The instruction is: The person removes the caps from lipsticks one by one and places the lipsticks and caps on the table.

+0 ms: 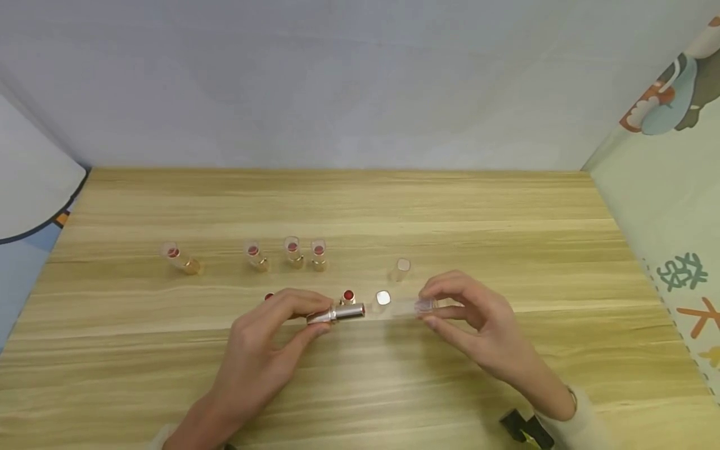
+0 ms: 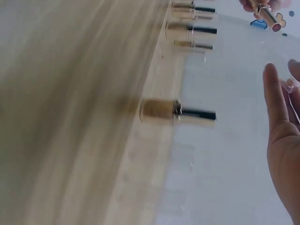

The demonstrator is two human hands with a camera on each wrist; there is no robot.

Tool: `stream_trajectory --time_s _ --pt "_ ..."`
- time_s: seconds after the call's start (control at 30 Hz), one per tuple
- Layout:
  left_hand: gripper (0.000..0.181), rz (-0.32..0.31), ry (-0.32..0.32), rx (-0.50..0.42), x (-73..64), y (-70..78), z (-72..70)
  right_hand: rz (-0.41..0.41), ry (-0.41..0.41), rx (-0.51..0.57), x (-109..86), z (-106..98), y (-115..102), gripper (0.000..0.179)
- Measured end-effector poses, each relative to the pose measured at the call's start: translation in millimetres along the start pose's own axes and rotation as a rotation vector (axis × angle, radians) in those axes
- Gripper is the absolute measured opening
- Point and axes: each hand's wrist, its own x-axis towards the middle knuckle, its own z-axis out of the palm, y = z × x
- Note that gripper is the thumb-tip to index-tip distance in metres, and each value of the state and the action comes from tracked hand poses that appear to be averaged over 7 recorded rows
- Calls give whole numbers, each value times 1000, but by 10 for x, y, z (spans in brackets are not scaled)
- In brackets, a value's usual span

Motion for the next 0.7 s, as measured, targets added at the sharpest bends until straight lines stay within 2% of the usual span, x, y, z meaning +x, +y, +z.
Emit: stream_trajectory --time_s 0.2,0.3,0.7 --pt "42 -32 -11 8 -8 2 -17 3 -116 -322 22 -129 -105 47" --pt "41 -41 -13 14 -8 5 -19 -16 -173 -412 21 -160 -120 46" --pt "36 -96 -37 14 -17 -4 -25 -33 -236 -499 -117 -192 22 51"
